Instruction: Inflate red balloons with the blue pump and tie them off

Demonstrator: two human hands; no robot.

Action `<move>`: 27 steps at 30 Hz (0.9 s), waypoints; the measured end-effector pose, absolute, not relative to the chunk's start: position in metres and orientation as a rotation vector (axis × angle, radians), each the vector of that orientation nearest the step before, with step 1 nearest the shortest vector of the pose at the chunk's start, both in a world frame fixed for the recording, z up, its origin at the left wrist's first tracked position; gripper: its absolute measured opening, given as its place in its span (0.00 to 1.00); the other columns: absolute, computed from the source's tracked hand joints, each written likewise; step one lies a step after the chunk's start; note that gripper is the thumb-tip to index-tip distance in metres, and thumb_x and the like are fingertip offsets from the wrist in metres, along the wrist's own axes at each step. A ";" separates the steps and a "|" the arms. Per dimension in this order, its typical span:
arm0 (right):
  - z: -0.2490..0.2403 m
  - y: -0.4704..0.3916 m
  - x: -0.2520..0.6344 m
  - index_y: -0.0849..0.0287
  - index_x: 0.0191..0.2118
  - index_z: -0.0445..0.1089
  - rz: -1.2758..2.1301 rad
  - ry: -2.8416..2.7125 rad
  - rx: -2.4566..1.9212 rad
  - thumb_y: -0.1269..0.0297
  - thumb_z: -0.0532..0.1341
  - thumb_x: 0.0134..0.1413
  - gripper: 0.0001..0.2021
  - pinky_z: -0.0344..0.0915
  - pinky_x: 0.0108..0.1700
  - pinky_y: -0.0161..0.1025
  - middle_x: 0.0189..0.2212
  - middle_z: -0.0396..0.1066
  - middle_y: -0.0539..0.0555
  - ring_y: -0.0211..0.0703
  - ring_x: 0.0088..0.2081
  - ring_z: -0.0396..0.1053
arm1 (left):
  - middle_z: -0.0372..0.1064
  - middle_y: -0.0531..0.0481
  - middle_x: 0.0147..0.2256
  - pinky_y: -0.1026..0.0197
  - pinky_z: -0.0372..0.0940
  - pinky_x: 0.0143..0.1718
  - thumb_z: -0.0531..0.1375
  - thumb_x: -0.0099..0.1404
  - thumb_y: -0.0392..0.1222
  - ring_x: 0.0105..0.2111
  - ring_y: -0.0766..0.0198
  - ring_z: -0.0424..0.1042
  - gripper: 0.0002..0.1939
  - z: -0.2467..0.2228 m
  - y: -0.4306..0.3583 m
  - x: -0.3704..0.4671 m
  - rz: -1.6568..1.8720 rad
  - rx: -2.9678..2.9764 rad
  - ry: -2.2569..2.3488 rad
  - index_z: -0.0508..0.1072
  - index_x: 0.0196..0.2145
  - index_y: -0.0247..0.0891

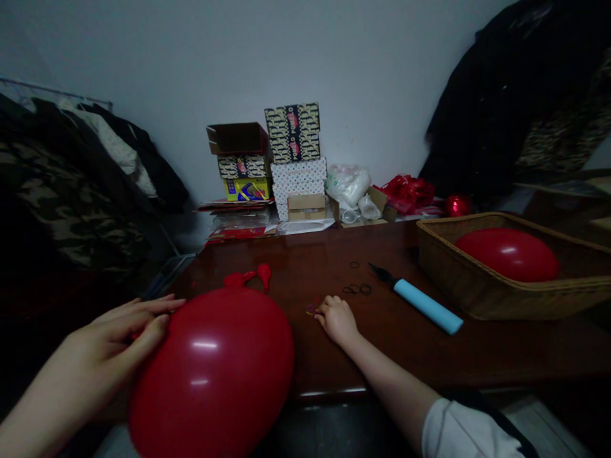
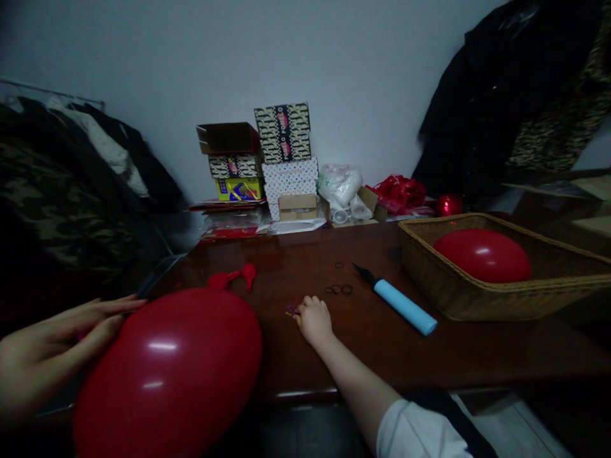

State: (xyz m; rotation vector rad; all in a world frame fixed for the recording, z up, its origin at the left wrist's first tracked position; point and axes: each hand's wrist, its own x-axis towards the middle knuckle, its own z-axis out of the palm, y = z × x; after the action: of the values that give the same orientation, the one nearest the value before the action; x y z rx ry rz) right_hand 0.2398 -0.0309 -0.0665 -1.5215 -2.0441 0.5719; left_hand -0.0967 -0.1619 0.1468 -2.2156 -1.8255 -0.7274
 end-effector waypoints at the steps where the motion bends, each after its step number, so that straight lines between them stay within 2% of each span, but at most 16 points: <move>1: -0.067 -0.030 0.239 0.59 0.46 0.69 0.561 -2.044 -1.523 0.61 0.59 0.60 0.11 0.62 0.52 0.53 0.49 0.66 0.57 0.49 0.51 0.64 | 0.75 0.55 0.44 0.51 0.63 0.52 0.54 0.63 0.54 0.46 0.55 0.72 0.15 0.155 -0.160 -0.077 -0.661 -2.254 -1.793 0.78 0.35 0.47; 4: -0.070 -0.025 0.240 0.58 0.51 0.65 0.581 -2.012 -1.513 0.60 0.57 0.62 0.14 0.67 0.47 0.49 0.51 0.65 0.57 0.45 0.46 0.68 | 0.76 0.53 0.42 0.45 0.58 0.55 0.55 0.61 0.52 0.46 0.53 0.72 0.14 0.160 -0.155 -0.039 -0.543 -2.347 -1.637 0.78 0.31 0.47; 6: -0.068 -0.019 0.244 0.59 0.51 0.65 0.635 -1.954 -1.499 0.60 0.57 0.62 0.15 0.68 0.46 0.48 0.50 0.65 0.57 0.45 0.46 0.68 | 0.76 0.54 0.42 0.45 0.58 0.56 0.55 0.62 0.50 0.46 0.54 0.72 0.13 0.155 -0.152 -0.025 -0.518 -2.411 -1.517 0.77 0.28 0.49; 8: -0.062 -0.011 0.250 0.59 0.51 0.65 0.714 -1.869 -1.473 0.60 0.57 0.61 0.15 0.68 0.46 0.48 0.50 0.65 0.57 0.45 0.46 0.68 | 0.75 0.54 0.43 0.46 0.57 0.56 0.55 0.62 0.47 0.47 0.55 0.71 0.11 0.152 -0.148 -0.012 -0.496 -2.457 -1.444 0.77 0.30 0.49; 12: -0.028 0.002 0.268 0.60 0.51 0.65 0.895 -1.685 -1.328 0.59 0.58 0.61 0.15 0.68 0.45 0.48 0.49 0.66 0.56 0.45 0.44 0.69 | 0.74 0.54 0.44 0.49 0.58 0.56 0.54 0.63 0.43 0.48 0.58 0.70 0.11 0.156 -0.144 0.018 -0.528 -2.560 -1.309 0.76 0.29 0.46; 15: 0.017 -0.007 0.283 0.61 0.40 0.71 0.983 -1.592 -1.155 0.56 0.57 0.61 0.13 0.67 0.41 0.42 0.37 0.72 0.54 0.42 0.37 0.70 | 0.74 0.53 0.44 0.52 0.62 0.53 0.54 0.63 0.40 0.46 0.59 0.71 0.13 0.162 -0.145 0.043 -0.564 -2.644 -1.259 0.73 0.24 0.43; 18: 0.065 -0.035 0.291 0.59 0.36 0.72 1.027 -1.562 -0.979 0.53 0.61 0.54 0.13 0.64 0.41 0.39 0.35 0.74 0.52 0.41 0.37 0.69 | 0.75 0.52 0.42 0.53 0.64 0.51 0.54 0.62 0.38 0.42 0.60 0.72 0.12 0.164 -0.149 0.064 -0.586 -2.680 -1.141 0.71 0.23 0.41; 21: 0.100 -0.067 0.292 0.58 0.32 0.73 1.095 -1.556 -0.757 0.54 0.63 0.52 0.12 0.62 0.44 0.39 0.32 0.73 0.51 0.42 0.38 0.68 | 0.75 0.50 0.41 0.50 0.61 0.54 0.55 0.61 0.35 0.41 0.61 0.72 0.09 0.163 -0.151 0.080 -0.616 -2.677 -1.064 0.72 0.25 0.41; 24: 0.117 -0.091 0.289 0.57 0.31 0.72 1.207 -1.585 -0.626 0.55 0.62 0.55 0.11 0.62 0.39 0.38 0.31 0.71 0.50 0.40 0.34 0.67 | 0.71 0.47 0.47 0.47 0.59 0.55 0.56 0.61 0.35 0.47 0.57 0.69 0.10 0.162 -0.150 0.090 -0.689 -2.640 -1.090 0.71 0.23 0.39; 27: 0.123 -0.104 0.286 0.56 0.31 0.72 1.020 -1.734 -0.616 0.58 0.61 0.57 0.09 0.62 0.40 0.39 0.31 0.70 0.50 0.40 0.35 0.67 | 0.62 0.44 0.55 0.46 0.59 0.54 0.55 0.61 0.36 0.54 0.52 0.62 0.11 0.160 -0.147 0.094 -0.710 -2.626 -1.168 0.70 0.22 0.38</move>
State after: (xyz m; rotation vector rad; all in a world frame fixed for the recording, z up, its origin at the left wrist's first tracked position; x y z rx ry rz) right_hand 0.2862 -0.1040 0.1226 -0.6159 -1.7341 1.0199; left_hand 0.0943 -0.1469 0.1598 -2.6262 -1.1676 -0.7100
